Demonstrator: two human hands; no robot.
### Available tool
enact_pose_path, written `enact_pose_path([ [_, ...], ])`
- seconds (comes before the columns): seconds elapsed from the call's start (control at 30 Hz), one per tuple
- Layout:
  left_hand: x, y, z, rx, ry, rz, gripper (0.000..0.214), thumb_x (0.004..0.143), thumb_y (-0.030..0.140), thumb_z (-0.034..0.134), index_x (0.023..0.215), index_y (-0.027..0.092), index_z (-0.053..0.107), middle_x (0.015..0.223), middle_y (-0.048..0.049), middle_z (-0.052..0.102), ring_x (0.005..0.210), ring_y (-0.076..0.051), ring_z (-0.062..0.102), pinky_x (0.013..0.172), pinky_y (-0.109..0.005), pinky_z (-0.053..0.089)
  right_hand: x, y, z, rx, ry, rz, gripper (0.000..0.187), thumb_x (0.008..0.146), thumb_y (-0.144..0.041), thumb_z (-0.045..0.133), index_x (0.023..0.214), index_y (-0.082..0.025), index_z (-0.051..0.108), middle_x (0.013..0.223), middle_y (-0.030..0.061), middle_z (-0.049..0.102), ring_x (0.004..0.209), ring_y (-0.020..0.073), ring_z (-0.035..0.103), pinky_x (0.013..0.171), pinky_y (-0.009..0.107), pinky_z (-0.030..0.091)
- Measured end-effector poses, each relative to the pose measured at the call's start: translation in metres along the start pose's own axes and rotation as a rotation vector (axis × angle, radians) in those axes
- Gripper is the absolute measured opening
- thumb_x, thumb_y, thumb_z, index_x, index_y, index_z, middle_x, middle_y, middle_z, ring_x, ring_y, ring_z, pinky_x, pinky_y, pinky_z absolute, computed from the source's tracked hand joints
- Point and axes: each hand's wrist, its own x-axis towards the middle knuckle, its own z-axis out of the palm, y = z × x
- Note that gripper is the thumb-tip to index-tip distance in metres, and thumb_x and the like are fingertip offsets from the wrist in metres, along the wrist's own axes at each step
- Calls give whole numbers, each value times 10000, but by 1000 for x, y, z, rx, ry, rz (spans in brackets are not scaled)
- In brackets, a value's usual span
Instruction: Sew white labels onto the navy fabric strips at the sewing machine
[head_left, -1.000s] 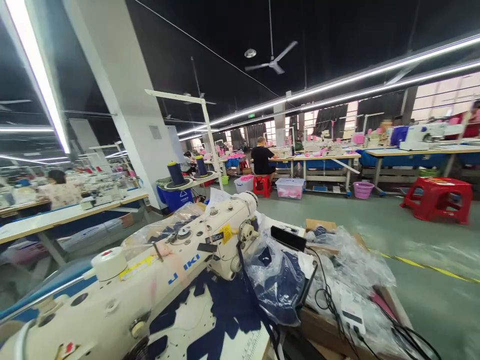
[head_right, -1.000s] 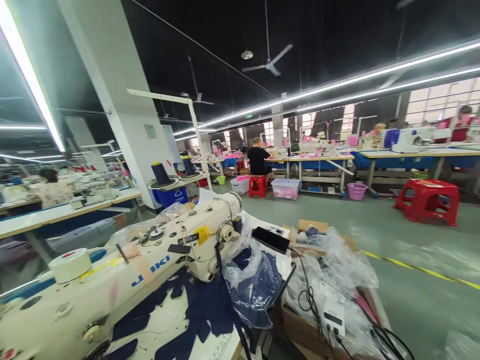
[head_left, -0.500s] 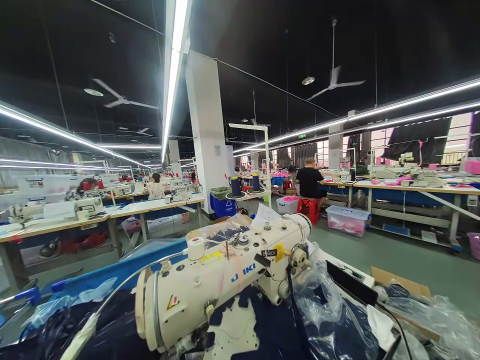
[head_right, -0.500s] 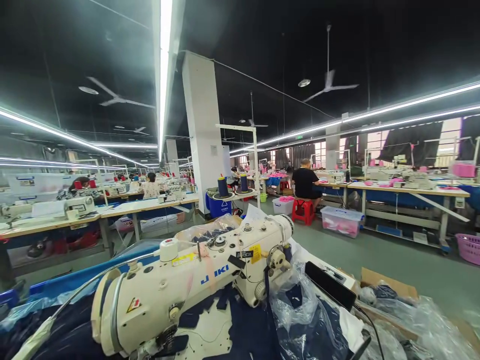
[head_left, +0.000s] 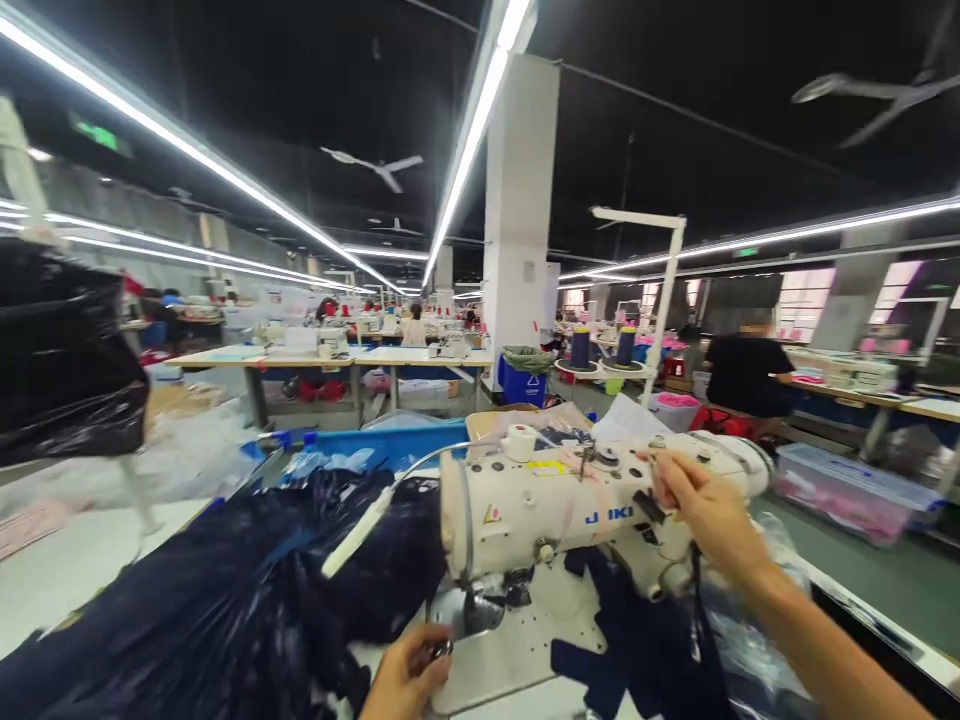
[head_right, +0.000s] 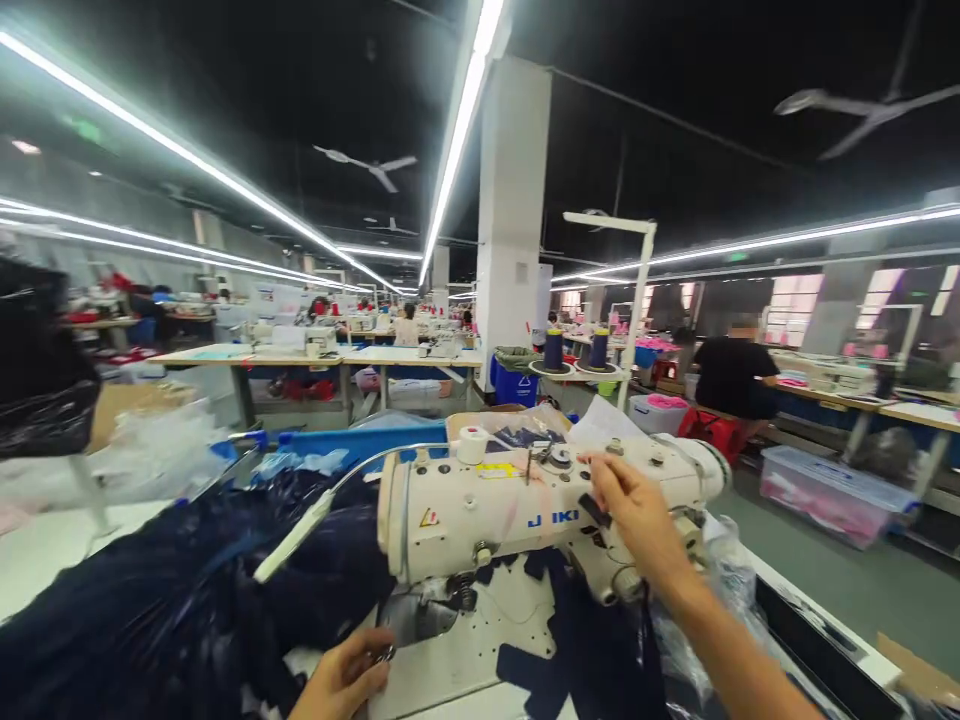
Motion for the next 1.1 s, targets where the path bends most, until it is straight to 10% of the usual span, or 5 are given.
enact_pose_path([
  [0.3, 1, -15, -2, -115, -75, -132, 378, 515, 321, 732, 808, 105, 630, 637, -9, 564, 570, -126, 513, 597, -263, 414, 73, 37, 32, -1036, -203, -549, 328, 821, -344, 322, 856, -160, 591, 794, 100, 656, 666, 231, 594, 537, 293, 373],
  [1.1, 7, -6, -6, -20, -123, -121, 444, 539, 416, 672, 860, 115, 612, 545, 6, 545, 580, -158, 536, 601, -271, 414, 75, 28, 38, -1221, -36, -714, 324, 897, -291, 286, 784, -127, 542, 717, 105, 595, 624, 189, 542, 530, 257, 293],
])
